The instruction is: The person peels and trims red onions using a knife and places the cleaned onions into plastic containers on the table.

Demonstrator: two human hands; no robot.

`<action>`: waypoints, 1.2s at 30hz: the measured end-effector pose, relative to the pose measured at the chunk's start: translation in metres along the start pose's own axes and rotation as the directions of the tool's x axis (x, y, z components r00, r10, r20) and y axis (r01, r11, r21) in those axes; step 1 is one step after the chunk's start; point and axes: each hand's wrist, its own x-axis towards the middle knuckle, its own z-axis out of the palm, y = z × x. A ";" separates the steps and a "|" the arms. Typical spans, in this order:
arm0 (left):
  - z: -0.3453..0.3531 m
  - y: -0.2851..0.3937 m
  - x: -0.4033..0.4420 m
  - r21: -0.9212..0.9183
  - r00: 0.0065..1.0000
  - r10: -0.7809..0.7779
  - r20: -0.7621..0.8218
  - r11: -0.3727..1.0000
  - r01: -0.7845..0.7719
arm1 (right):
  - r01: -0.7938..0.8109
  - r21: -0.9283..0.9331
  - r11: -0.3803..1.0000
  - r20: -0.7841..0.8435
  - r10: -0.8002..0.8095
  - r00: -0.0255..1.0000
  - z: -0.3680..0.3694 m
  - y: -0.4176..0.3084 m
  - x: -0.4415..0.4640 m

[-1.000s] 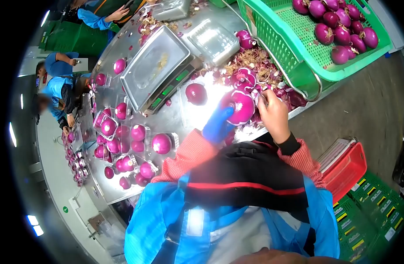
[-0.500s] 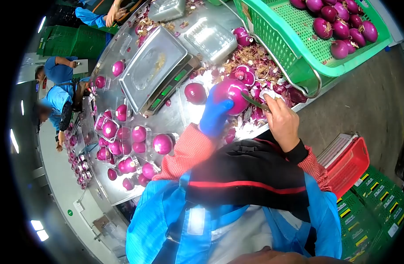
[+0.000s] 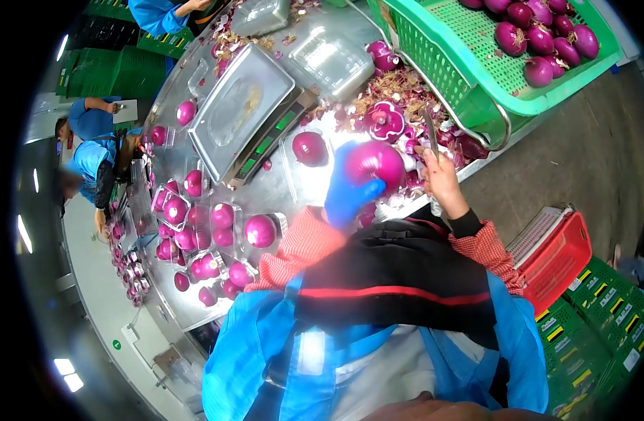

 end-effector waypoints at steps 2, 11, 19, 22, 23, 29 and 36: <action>-0.002 0.000 0.003 -0.073 0.994 -0.076 0.083 0.994 0.082 | 0.111 0.052 0.992 0.096 -0.116 0.989 0.001 -0.005 -0.003; -0.008 0.003 0.018 -0.254 0.966 -0.200 0.165 0.938 0.238 | 0.404 -0.134 0.905 0.181 -0.378 0.908 0.013 -0.049 -0.023; -0.007 0.021 0.017 -0.422 0.954 -0.296 0.052 0.859 0.290 | 0.600 -0.754 0.267 0.249 -0.730 0.637 -0.004 -0.061 -0.048; -0.007 0.024 0.019 -0.394 0.949 -0.313 0.043 0.867 0.304 | 0.536 -0.833 0.140 0.276 -0.734 0.621 -0.008 -0.062 -0.050; -0.006 0.026 0.019 -0.386 0.948 -0.316 0.043 0.869 0.308 | 0.516 -0.849 0.112 0.283 -0.729 0.624 -0.009 -0.062 -0.050; -0.011 0.025 0.021 -0.285 0.952 -0.300 0.063 0.909 0.305 | 0.489 -0.870 0.069 0.283 -0.742 0.607 -0.009 -0.058 -0.048; -0.001 0.034 0.014 -0.255 0.962 -0.242 0.124 0.929 0.267 | 0.441 -0.894 0.082 0.225 -0.769 0.599 -0.009 -0.051 -0.039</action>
